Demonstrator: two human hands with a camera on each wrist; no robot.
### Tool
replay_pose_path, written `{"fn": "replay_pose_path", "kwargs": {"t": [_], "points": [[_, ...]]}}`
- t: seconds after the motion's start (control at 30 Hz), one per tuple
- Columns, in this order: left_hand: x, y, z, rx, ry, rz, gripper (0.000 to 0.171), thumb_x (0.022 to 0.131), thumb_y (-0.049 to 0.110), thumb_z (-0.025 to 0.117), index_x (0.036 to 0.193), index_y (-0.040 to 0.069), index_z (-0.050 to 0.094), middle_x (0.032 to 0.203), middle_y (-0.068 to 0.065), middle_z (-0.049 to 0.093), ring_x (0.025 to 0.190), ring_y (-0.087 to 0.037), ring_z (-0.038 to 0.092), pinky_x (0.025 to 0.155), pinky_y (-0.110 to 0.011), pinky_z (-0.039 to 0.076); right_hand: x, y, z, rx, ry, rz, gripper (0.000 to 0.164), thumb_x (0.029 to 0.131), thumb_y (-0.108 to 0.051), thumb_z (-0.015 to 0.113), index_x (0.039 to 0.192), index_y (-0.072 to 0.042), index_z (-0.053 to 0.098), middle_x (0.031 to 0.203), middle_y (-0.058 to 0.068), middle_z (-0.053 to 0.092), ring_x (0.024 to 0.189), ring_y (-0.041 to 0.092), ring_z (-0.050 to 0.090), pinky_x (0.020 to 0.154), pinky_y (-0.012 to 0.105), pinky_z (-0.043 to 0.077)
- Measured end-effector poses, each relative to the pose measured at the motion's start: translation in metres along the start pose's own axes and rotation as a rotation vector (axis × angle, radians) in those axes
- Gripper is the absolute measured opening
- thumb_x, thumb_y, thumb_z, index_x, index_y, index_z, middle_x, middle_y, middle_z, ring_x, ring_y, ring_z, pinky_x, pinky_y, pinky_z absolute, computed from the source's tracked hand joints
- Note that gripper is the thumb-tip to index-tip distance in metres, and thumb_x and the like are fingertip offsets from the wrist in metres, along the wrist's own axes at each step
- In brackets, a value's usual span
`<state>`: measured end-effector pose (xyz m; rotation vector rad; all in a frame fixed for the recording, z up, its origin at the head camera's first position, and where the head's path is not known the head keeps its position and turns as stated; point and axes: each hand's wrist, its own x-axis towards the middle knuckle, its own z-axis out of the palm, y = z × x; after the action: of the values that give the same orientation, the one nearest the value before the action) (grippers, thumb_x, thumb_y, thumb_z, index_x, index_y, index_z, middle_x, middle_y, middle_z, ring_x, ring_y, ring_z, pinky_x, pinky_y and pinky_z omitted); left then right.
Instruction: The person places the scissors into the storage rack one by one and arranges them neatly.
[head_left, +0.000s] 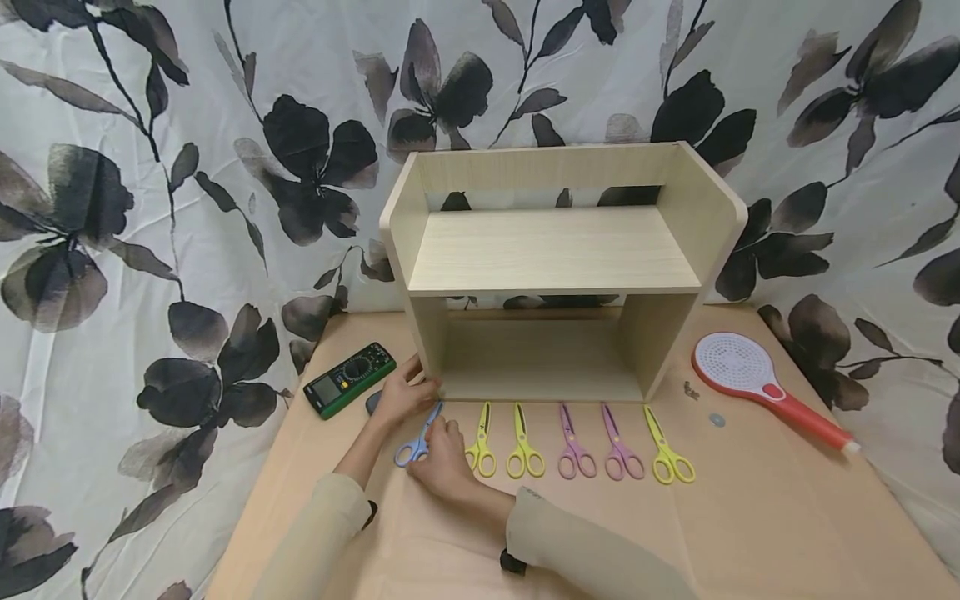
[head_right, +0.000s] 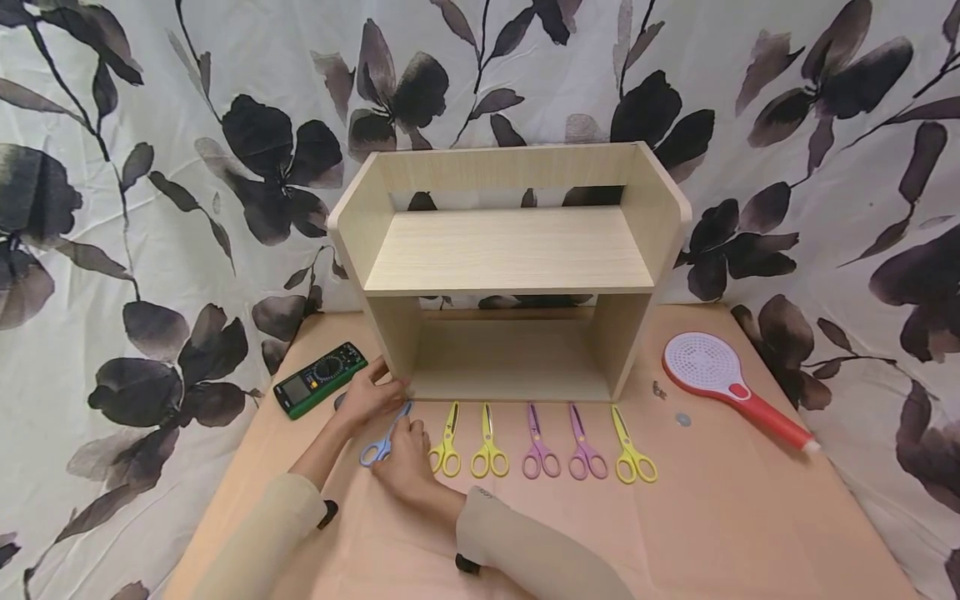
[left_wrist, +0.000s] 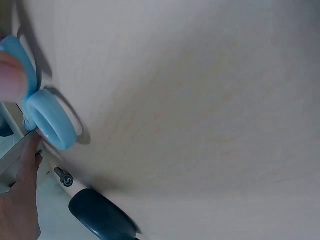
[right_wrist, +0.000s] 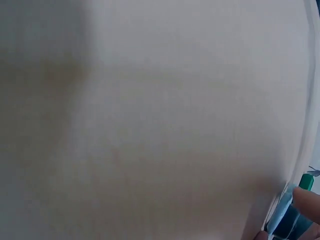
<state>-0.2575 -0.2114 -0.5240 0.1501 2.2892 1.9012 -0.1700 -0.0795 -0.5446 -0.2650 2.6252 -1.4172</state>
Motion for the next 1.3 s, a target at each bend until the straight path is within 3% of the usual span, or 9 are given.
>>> {"fn": "replay_pose_path", "kwargs": {"t": [0.1, 0.17, 0.23, 0.3, 0.47, 0.7, 0.9, 1.13, 1.3], "points": [[0.001, -0.001, 0.000, 0.002, 0.003, -0.007, 0.073, 0.101, 0.012, 0.068, 0.164, 0.027, 0.035, 0.169, -0.015, 0.032, 0.148, -0.042, 0.043, 0.103, -0.056, 0.056, 0.002, 0.000, 0.001, -0.048, 0.001, 0.009, 0.042, 0.077, -0.008, 0.087, 0.097, -0.009, 0.050, 0.097, 0.007, 0.043, 0.088, 0.023, 0.044, 0.066, 0.030, 0.039], [0.002, -0.001, 0.001, 0.002, 0.004, -0.009, 0.072, 0.101, 0.011, 0.068, 0.164, 0.027, 0.036, 0.169, -0.014, 0.032, 0.148, -0.042, 0.043, 0.103, -0.055, 0.056, 0.003, 0.000, 0.001, -0.083, 0.004, 0.002, 0.042, 0.078, -0.006, 0.084, 0.107, -0.004, 0.054, 0.099, 0.009, 0.047, 0.088, 0.025, 0.049, 0.066, 0.031, 0.042], [0.002, 0.000, 0.001, -0.005, 0.005, -0.015, 0.072, 0.101, 0.011, 0.068, 0.164, 0.027, 0.036, 0.169, -0.014, 0.033, 0.149, -0.041, 0.042, 0.103, -0.055, 0.056, 0.003, -0.002, 0.001, -0.107, 0.010, -0.013, 0.055, 0.077, -0.003, 0.081, 0.125, 0.005, 0.054, 0.101, 0.014, 0.052, 0.088, 0.028, 0.054, 0.065, 0.033, 0.046], [0.003, 0.001, 0.002, -0.014, 0.004, -0.015, 0.073, 0.101, 0.010, 0.068, 0.164, 0.027, 0.036, 0.169, -0.014, 0.033, 0.149, -0.042, 0.041, 0.104, -0.055, 0.055, 0.003, -0.003, 0.001, -0.138, 0.014, -0.024, 0.062, 0.077, -0.002, 0.079, 0.131, 0.008, 0.053, 0.103, 0.017, 0.055, 0.089, 0.030, 0.057, 0.064, 0.034, 0.048], [0.003, 0.001, 0.004, -0.025, 0.007, -0.016, 0.074, 0.100, 0.009, 0.068, 0.164, 0.027, 0.036, 0.169, -0.015, 0.033, 0.149, -0.043, 0.042, 0.104, -0.057, 0.054, 0.004, -0.006, 0.002, -0.183, 0.014, -0.009, 0.053, 0.076, -0.004, 0.082, 0.120, 0.001, 0.056, 0.102, 0.017, 0.056, 0.091, 0.032, 0.058, 0.063, 0.034, 0.049], [0.003, -0.001, 0.005, -0.024, 0.014, -0.024, 0.073, 0.100, 0.010, 0.068, 0.164, 0.027, 0.036, 0.169, -0.013, 0.033, 0.149, -0.041, 0.042, 0.105, -0.055, 0.054, 0.005, -0.009, 0.003, -0.198, 0.007, 0.021, 0.072, 0.073, -0.008, 0.084, 0.136, 0.007, 0.052, 0.103, 0.021, 0.057, 0.092, 0.034, 0.056, 0.065, 0.037, 0.047], [0.002, 0.000, 0.004, -0.007, 0.028, -0.020, 0.072, 0.100, 0.009, 0.068, 0.163, 0.027, 0.038, 0.168, -0.014, 0.035, 0.148, -0.041, 0.043, 0.103, -0.056, 0.056, 0.005, -0.008, 0.003, -0.169, 0.022, 0.017, 0.069, 0.071, -0.008, 0.081, 0.131, 0.007, 0.051, 0.101, 0.021, 0.055, 0.090, 0.035, 0.056, 0.065, 0.040, 0.046], [0.001, -0.001, 0.003, -0.012, 0.026, -0.028, 0.074, 0.100, 0.010, 0.069, 0.163, 0.028, 0.036, 0.169, -0.013, 0.034, 0.149, -0.040, 0.041, 0.103, -0.055, 0.056, 0.003, -0.006, -0.002, -0.044, 0.012, 0.010, 0.047, 0.073, -0.007, 0.087, 0.105, -0.003, 0.051, 0.094, 0.013, 0.051, 0.079, 0.024, 0.051, 0.060, 0.033, 0.045], [0.000, 0.000, 0.003, -0.007, 0.029, -0.033, 0.073, 0.100, 0.012, 0.069, 0.163, 0.029, 0.037, 0.169, -0.012, 0.034, 0.150, -0.039, 0.041, 0.104, -0.055, 0.055, -0.001, -0.004, -0.005, 0.007, 0.027, 0.029, 0.043, 0.073, -0.006, 0.085, 0.104, -0.001, 0.057, 0.091, 0.009, 0.054, 0.078, 0.019, 0.049, 0.062, 0.029, 0.044]]}}
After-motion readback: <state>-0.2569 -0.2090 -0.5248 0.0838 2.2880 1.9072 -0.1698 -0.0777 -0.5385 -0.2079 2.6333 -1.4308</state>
